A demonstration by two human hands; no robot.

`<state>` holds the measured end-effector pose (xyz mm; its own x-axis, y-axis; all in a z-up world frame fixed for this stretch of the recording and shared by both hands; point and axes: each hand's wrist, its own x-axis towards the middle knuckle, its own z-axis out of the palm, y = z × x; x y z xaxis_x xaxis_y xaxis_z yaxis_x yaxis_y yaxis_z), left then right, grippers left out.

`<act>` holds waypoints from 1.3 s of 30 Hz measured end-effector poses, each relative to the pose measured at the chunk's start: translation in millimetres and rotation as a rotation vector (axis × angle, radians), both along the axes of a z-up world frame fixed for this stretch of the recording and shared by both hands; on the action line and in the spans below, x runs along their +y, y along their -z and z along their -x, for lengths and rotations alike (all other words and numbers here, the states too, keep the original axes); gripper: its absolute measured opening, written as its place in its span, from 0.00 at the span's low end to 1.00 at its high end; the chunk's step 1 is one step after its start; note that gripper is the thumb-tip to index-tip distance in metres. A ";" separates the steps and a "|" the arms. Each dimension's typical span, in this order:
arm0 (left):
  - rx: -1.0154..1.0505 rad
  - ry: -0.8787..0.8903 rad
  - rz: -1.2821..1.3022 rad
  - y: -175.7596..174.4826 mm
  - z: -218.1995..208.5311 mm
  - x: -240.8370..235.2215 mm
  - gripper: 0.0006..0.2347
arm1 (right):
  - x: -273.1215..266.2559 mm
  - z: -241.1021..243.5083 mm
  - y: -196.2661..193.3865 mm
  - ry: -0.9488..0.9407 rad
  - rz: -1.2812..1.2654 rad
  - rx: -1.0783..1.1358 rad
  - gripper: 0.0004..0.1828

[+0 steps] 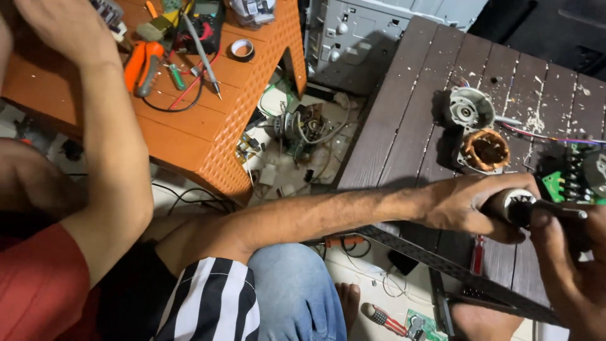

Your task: The person disassembles an electric motor, removes the rotor, and uses a screwdriver to scrape debris from the stator. They then reinsert the rotor into the stator and spin it to test the fit.

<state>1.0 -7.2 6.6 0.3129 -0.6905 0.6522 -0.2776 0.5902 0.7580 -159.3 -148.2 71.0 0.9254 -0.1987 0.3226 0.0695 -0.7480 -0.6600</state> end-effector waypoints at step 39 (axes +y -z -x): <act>-0.101 -0.066 0.073 11.6 11.3 -26.5 0.15 | -22.3 20.2 51.6 0.465 0.097 -0.112 0.12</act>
